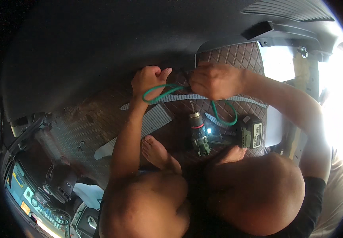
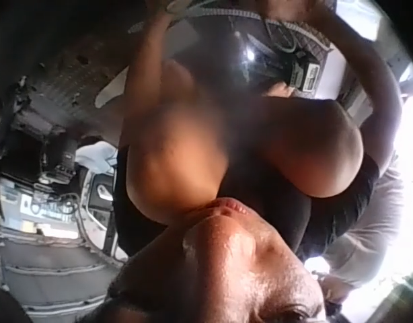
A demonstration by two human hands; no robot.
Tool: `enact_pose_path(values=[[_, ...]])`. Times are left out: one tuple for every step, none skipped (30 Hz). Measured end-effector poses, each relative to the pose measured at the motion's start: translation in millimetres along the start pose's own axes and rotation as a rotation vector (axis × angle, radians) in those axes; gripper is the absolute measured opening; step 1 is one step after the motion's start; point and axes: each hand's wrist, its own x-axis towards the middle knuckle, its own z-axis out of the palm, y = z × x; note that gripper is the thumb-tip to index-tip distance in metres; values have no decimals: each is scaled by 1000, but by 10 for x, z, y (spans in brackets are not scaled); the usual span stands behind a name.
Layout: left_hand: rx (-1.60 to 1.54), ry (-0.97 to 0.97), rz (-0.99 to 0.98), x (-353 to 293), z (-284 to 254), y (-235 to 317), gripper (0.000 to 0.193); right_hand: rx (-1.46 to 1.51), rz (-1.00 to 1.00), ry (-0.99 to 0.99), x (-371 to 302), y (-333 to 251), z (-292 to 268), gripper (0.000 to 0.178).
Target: Installing and securing interior plastic panels in the cargo area of a vehicle using a power drill and screws.
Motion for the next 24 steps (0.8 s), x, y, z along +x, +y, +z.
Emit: enact_pose_path(values=[[16,-15,-16,1,-2,4,44,0,-27,-12,-1,4,-4,20],[-2,26,-3,1,2,7,46,-21,-23,-17,1,14,-1,20],[-35,34,12,3,8,7,49,-43,-56,-24,3,26,3,20],[-21,70,19,6,17,6,49,-50,-17,-24,5,40,8,20],[-5,52,25,2,25,0,46,-25,-39,9,9,48,14,20],[5,52,41,2,33,-6,43,-3,-43,46,9,62,14,20],[13,24,29,-2,38,-13,43,7,-55,44,12,65,12,20],[9,74,50,-3,41,-18,43,123,57,102,11,71,3,21],[-3,94,71,-2,40,-23,43,246,191,170,11,75,-8,22],[7,128,71,-2,36,-28,43,236,165,161,13,76,-20,22],[27,84,68,1,34,-27,43,210,143,114,9,77,-37,21],[47,41,66,6,28,-29,42,184,121,67,11,72,-51,21],[48,39,68,9,27,-25,42,184,124,66,13,84,-62,21],[37,32,41,12,27,-22,43,159,76,25,18,85,-68,20],[7,35,35,16,27,-22,43,126,45,-18,26,81,-69,20],[26,31,14,18,31,-21,43,129,24,-17,33,84,-67,20],[-5,56,30,22,34,-26,46,78,-20,-40,45,74,-58,19],[-41,50,38,21,43,-31,49,28,-61,-62,55,67,-47,18],[-32,81,47,25,53,-39,49,25,-62,-59,66,58,-33,18],[-26,68,36,30,63,-48,49,-27,-62,-42,74,49,-21,18],[-28,50,27,26,82,-55,49,-69,-79,-9,79,50,-8,18],[-20,47,25,31,98,-63,49,-74,-57,-25,85,52,5,18],[-12,62,27,26,120,-67,50,-14,-38,12,81,63,11,19],[-17,102,41,24,135,-72,50,41,-17,-16,83,74,19,20]])
